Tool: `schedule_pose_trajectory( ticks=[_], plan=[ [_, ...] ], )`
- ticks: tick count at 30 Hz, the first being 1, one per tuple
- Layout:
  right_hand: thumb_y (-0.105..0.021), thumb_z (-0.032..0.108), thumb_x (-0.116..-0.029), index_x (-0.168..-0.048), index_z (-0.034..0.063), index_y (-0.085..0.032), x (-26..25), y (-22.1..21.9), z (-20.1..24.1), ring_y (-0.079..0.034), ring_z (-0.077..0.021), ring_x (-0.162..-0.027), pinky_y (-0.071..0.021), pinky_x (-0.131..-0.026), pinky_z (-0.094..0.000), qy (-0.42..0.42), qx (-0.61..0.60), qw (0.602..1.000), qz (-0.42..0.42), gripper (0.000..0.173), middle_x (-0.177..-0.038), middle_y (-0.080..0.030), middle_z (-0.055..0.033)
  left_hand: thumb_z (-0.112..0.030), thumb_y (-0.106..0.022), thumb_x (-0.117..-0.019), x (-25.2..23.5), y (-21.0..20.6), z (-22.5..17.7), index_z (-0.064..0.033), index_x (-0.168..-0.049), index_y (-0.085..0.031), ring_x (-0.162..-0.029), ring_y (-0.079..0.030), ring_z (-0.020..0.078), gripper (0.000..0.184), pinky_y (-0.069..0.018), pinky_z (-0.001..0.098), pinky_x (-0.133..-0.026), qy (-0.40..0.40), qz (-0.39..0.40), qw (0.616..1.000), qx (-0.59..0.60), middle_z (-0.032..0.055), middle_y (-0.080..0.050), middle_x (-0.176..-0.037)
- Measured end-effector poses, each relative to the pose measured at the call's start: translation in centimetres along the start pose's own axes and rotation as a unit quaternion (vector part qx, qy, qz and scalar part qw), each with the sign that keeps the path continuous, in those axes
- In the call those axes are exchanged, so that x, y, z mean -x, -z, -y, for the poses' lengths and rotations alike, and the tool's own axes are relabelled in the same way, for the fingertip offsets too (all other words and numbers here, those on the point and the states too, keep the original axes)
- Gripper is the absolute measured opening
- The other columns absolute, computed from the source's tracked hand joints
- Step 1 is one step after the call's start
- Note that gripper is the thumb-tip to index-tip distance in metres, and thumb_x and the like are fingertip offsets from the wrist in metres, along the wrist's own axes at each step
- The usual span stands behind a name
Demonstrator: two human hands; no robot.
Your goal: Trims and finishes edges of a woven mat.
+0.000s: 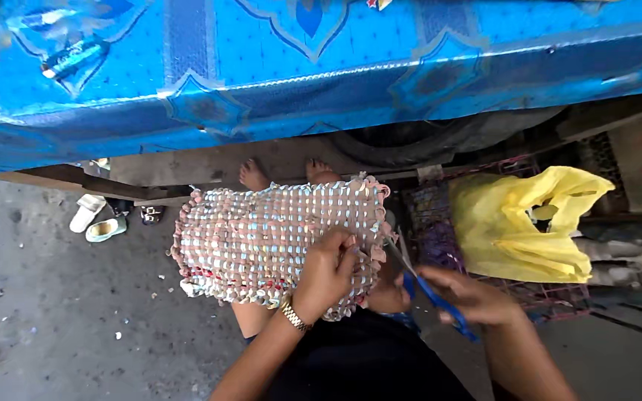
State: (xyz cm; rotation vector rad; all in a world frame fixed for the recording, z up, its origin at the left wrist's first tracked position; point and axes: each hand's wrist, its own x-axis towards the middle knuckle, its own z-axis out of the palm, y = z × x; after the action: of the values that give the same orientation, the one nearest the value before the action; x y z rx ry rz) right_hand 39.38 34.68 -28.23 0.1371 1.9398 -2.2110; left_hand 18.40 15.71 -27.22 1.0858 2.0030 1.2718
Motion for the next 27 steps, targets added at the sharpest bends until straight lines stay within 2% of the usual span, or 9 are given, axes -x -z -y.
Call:
schedule_pose_trajectory(
  ticks=[3,5,7,9,12,16,20,24,27],
  plan=[
    [-0.071,0.061,-0.0856,-0.124,0.0101,-0.064,1.5,-0.4,-0.7,-0.064,-0.0043,-0.1,-0.0539,-0.087,-0.0248,-0.058,0.015,0.997,0.05,0.064,-0.105,-0.07,0.0023,-0.006,-0.053,-0.1007,1.0,-0.1,0.7,0.0031,-0.101,-0.065,-0.088,-0.065,0.006,0.015,-0.0553,0.0224,-0.081,-0.012,-0.03,0.994,0.099,0.0079,-0.07,-0.1],
    [-0.076,0.045,-0.084,-0.126,0.0078,-0.066,2.0,-0.6,-0.5,-0.064,-0.0055,-0.102,-0.0538,-0.09,-0.0266,-0.082,0.077,0.994,0.007,0.057,-0.111,-0.07,-0.0013,-0.005,-0.053,-0.1007,1.3,-0.5,0.7,0.0033,-0.099,-0.063,-0.089,-0.065,0.0053,0.013,-0.0553,0.0217,-0.081,-0.023,-0.049,0.989,0.141,0.0066,-0.068,-0.098],
    [-0.079,0.036,-0.0785,-0.124,0.012,-0.07,2.3,-1.2,0.2,-0.063,-0.0097,-0.102,-0.0554,-0.088,-0.0318,-0.07,0.187,0.976,-0.084,0.052,-0.112,-0.068,-0.0028,-0.006,-0.055,-0.1005,1.4,-0.9,0.5,0.0035,-0.098,-0.064,-0.097,-0.064,0.0077,0.013,-0.0546,0.024,-0.087,-0.025,-0.051,0.985,0.165,0.008,-0.067,-0.102],
    [-0.077,0.034,-0.0731,-0.12,0.0174,-0.073,2.5,-1.6,1.2,-0.064,-0.0152,-0.101,-0.0565,-0.084,-0.0381,-0.037,0.284,0.945,-0.155,0.051,-0.107,-0.068,-0.0032,-0.006,-0.055,-0.1003,1.3,-0.9,0.4,0.004,-0.096,-0.064,-0.109,-0.062,0.011,0.014,-0.0522,0.0267,-0.096,-0.03,-0.033,0.982,0.182,0.0109,-0.066,-0.111],
    [-0.074,0.04,-0.0775,-0.121,0.0257,-0.073,3.0,-1.3,3.1,-0.061,-0.0131,-0.1,-0.0547,-0.082,-0.0327,-0.001,0.365,0.913,-0.182,0.046,-0.102,-0.066,0.0014,-0.009,-0.056,-0.1002,0.9,-0.3,0.4,0.0025,-0.094,-0.064,-0.118,-0.058,0.0112,0.016,-0.0508,0.0262,-0.099,-0.017,-0.001,0.979,0.205,0.0117,-0.061,-0.122],
    [-0.071,0.033,-0.0767,-0.117,0.0174,-0.074,2.2,-0.8,4.4,-0.064,-0.0314,-0.092,-0.0548,-0.076,-0.0495,0.014,0.498,0.845,-0.195,0.043,-0.096,-0.068,-0.0075,-0.01,-0.059,-0.098,0.7,-0.1,0.5,0.001,-0.091,-0.068,-0.118,-0.056,0.0093,0.015,-0.0494,0.024,-0.099,-0.007,0.01,0.974,0.227,0.0105,-0.059,-0.126],
    [-0.072,0.027,-0.0738,-0.115,0.0158,-0.074,2.0,-0.3,5.1,-0.064,-0.0343,-0.092,-0.055,-0.075,-0.0512,0.007,0.532,0.828,-0.176,0.043,-0.096,-0.068,-0.0089,-0.01,-0.059,-0.0994,0.9,-0.2,0.9,-0.0005,-0.094,-0.067,-0.118,-0.057,0.0105,0.014,-0.0526,0.0265,-0.098,-0.021,0.003,0.969,0.245,0.0099,-0.056,-0.127],
    [-0.072,0.028,-0.0733,-0.113,0.0147,-0.074,1.6,-0.5,6.1,-0.064,-0.0361,-0.089,-0.0539,-0.072,-0.0531,0.004,0.56,0.812,-0.164,0.042,-0.093,-0.067,-0.0096,-0.015,-0.061,-0.0996,1.0,-0.1,1.1,-0.0031,-0.091,-0.068,-0.126,-0.053,0.0106,0.017,-0.0467,0.0273,-0.106,-0.053,0.01,0.973,0.223,0.0102,-0.055,-0.131],
    [-0.073,0.029,-0.074,-0.115,0.0158,-0.074,1.9,-0.2,6.9,-0.064,-0.0351,-0.089,-0.0541,-0.074,-0.0532,0.005,0.553,0.818,-0.159,0.043,-0.093,-0.067,-0.0089,-0.021,-0.059,-0.1023,0.9,0.2,1.5,-0.0078,-0.094,-0.067,-0.126,-0.053,0.0097,0.017,-0.0493,0.0281,-0.105,-0.054,0.005,0.967,0.25,0.0057,-0.055,-0.131]
  ],
)
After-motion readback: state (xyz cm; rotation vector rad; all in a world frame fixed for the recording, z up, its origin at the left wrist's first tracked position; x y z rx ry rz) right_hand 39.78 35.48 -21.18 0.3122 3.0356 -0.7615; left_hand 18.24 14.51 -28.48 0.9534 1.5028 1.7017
